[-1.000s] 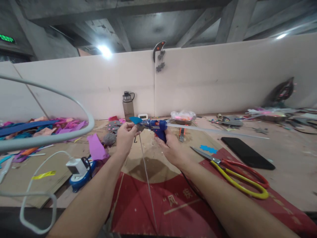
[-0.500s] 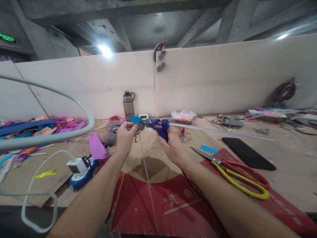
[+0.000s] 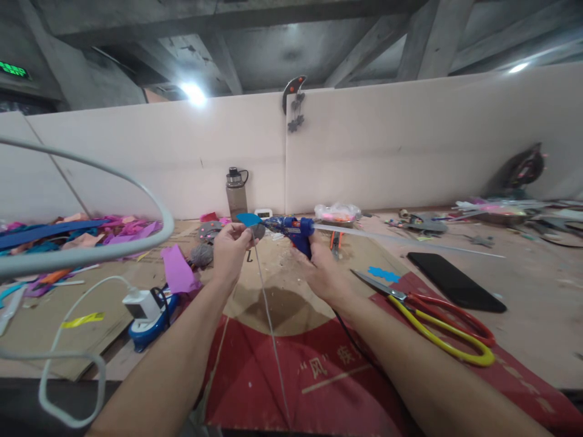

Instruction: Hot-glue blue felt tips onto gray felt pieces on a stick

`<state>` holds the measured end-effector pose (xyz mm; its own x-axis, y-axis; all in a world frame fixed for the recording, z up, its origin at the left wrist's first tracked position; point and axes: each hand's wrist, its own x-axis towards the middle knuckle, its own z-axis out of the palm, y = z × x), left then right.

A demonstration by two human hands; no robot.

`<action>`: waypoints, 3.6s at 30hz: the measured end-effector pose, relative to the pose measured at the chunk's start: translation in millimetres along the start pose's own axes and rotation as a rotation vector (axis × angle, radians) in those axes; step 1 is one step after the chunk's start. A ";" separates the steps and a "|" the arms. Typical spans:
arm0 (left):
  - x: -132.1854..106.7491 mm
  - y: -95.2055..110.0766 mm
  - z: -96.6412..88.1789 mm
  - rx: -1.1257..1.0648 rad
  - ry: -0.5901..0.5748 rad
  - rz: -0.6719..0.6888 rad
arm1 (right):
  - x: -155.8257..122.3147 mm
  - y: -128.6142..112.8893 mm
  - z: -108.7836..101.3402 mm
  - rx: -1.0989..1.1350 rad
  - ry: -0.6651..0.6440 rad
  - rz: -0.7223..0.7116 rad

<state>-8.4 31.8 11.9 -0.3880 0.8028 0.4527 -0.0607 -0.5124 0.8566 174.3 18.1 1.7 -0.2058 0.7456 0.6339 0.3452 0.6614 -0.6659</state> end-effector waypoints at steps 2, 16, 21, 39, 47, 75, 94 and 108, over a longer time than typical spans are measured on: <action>0.0 0.7 0.7 -0.010 -0.002 0.001 | -0.3 -0.3 -0.5 0.001 0.008 -0.007; -1.8 4.1 1.6 -0.045 -0.013 -0.006 | 2.1 -0.9 -4.8 0.079 0.052 -0.066; -1.7 6.1 1.6 -0.118 -0.003 -0.047 | 6.7 13.0 -2.0 0.178 0.108 0.120; -15.7 7.2 8.5 0.487 -0.032 0.244 | 9.7 -0.8 8.7 0.313 -0.128 0.417; -19.4 2.9 13.6 0.304 -0.157 0.088 | 6.3 -11.1 16.8 0.745 -0.129 0.517; -22.7 8.4 19.8 -0.129 -0.261 -0.440 | 17.7 7.7 2.7 0.341 0.080 0.267; -20.8 7.8 18.6 -0.166 -0.345 -0.488 | 19.7 11.8 1.6 0.622 0.035 0.407; -23.3 14.6 21.6 -0.224 -0.262 -0.556 | 16.6 9.4 0.7 0.940 -0.112 0.491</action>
<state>19.6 12.2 19.2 -0.0078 0.9996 0.0263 -0.3887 -0.0273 0.9210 173.6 36.8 5.7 -0.3359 0.9193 0.2052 -0.4221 0.0479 -0.9053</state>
